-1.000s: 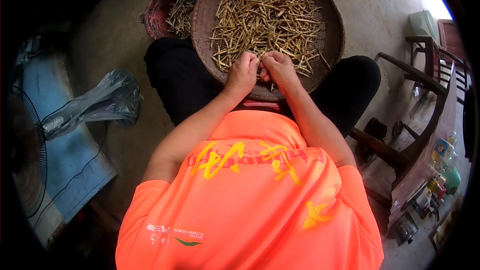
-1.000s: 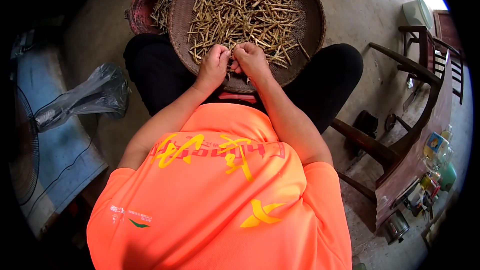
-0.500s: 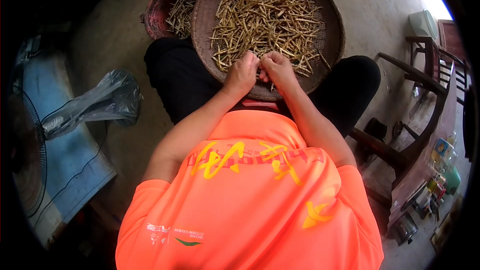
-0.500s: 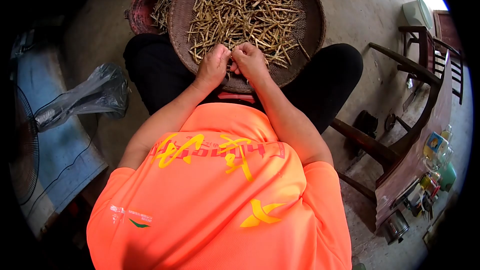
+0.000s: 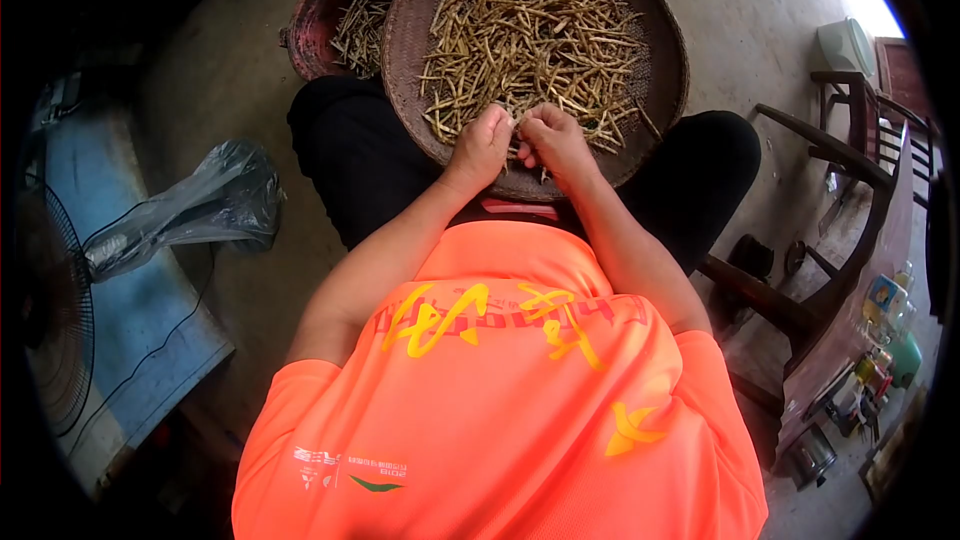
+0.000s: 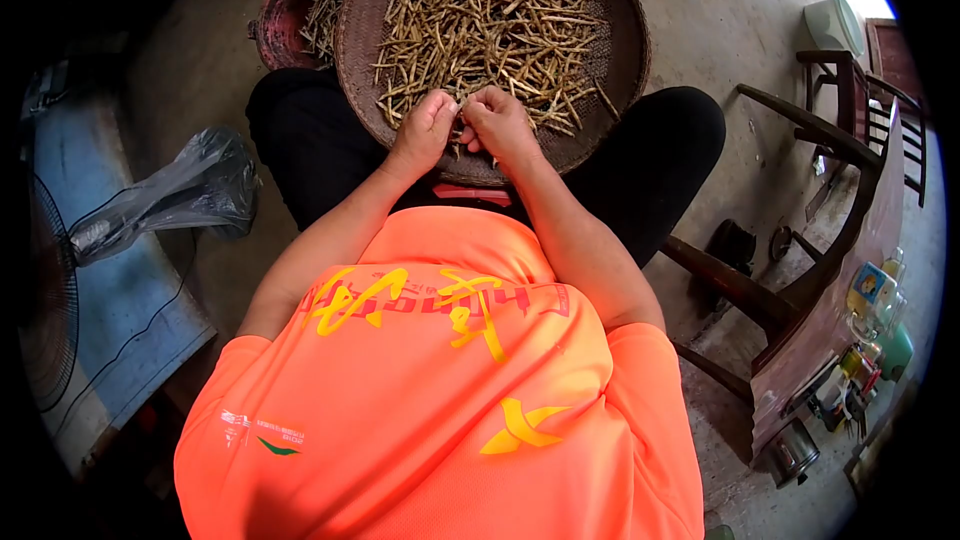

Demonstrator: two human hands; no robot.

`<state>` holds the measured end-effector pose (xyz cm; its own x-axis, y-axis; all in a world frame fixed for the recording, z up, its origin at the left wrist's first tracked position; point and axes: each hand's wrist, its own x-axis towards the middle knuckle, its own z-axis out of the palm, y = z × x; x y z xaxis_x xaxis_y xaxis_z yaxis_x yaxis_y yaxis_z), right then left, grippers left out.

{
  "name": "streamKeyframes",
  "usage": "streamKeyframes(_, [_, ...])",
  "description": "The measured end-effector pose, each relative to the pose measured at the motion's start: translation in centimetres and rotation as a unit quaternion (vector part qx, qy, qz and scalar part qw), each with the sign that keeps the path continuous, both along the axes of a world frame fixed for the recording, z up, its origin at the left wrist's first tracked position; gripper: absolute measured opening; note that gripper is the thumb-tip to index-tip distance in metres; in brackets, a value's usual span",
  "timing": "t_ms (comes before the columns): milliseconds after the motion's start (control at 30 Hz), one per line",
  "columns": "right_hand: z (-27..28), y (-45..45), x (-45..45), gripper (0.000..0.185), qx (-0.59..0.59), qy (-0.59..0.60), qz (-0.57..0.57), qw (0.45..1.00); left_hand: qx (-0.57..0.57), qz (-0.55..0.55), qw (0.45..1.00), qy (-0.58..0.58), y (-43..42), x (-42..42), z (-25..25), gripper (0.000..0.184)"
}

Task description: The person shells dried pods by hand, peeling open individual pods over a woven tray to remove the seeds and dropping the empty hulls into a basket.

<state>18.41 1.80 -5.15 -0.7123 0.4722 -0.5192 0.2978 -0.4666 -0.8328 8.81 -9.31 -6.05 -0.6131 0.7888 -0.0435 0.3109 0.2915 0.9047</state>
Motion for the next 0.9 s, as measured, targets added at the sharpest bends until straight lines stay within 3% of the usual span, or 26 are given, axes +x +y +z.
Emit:
streamKeyframes(67, [0.3, 0.4, 0.1, 0.010, -0.064, 0.004, 0.007, 0.998, 0.010, -0.003, 1.000, 0.010, 0.1, -0.1, -0.3, 0.015])
streamKeyframes(167, [0.9, 0.6, 0.0, 0.013, -0.067, 0.006, 0.016, 0.998, 0.014, -0.011, 1.000, 0.018, -0.1, -0.2, -0.5, 0.015])
streamKeyframes(233, [0.9, 0.9, 0.1, 0.014, -0.058, 0.017, 0.036, 0.997, 0.008, -0.018, 1.000, 0.016, -0.2, -0.4, -0.1, 0.015])
streamKeyframes(300, [1.0, 1.3, 0.1, 0.016, -0.049, 0.029, 0.058, 0.997, -0.016, -0.036, 0.997, -0.072, -0.5, -0.7, 0.3, 0.017])
streamKeyframes(367, [1.4, 1.6, 0.0, 0.014, -0.012, 0.011, 0.113, 0.993, -0.024, -0.039, 0.996, -0.078, -0.6, -0.8, 0.2, 0.017])
streamKeyframes(500, [0.9, 1.8, 0.0, 0.014, 0.003, 0.018, 0.120, 0.993, -0.013, -0.048, 0.998, -0.043, -0.7, -0.7, 0.2, 0.016])
streamKeyframes(600, [1.0, 1.7, 0.0, 0.014, 0.077, -0.027, 0.143, 0.986, -0.015, -0.052, 0.998, 0.011, -0.5, -0.5, 0.1, 0.016])
streamKeyframes(667, [0.7, 1.5, 0.1, 0.015, 0.259, -0.076, 0.166, 0.948, -0.025, -0.057, 0.998, 0.017, -0.5, -0.5, 0.0, 0.016])
streamKeyframes(700, [-0.2, 1.5, 0.1, 0.015, 0.259, -0.076, 0.165, 0.949, -0.036, -0.061, 0.997, 0.024, -0.4, -0.5, 0.0, 0.015])
streamKeyframes(767, [-2.3, 1.6, 0.3, 0.014, 0.478, -0.050, 0.114, 0.869, -0.044, -0.062, 0.997, 0.025, -0.4, -0.5, -0.4, 0.015])
streamKeyframes(800, [-2.0, 1.7, 0.3, 0.014, 0.478, -0.050, 0.114, 0.870, -0.052, -0.064, 0.996, 0.026, -0.4, -0.6, -0.4, 0.016])
streamKeyframes(867, [-1.4, 2.1, 0.2, 0.017, 0.288, -0.062, 0.059, 0.954, -0.037, -0.044, 0.998, 0.015, -0.5, -0.7, -0.6, 0.016])
streamKeyframes(900, [-0.8, 2.1, 0.1, 0.017, 0.289, -0.062, 0.060, 0.953, -0.022, -0.024, 0.999, 0.003, -0.4, -0.8, -0.6, 0.017])
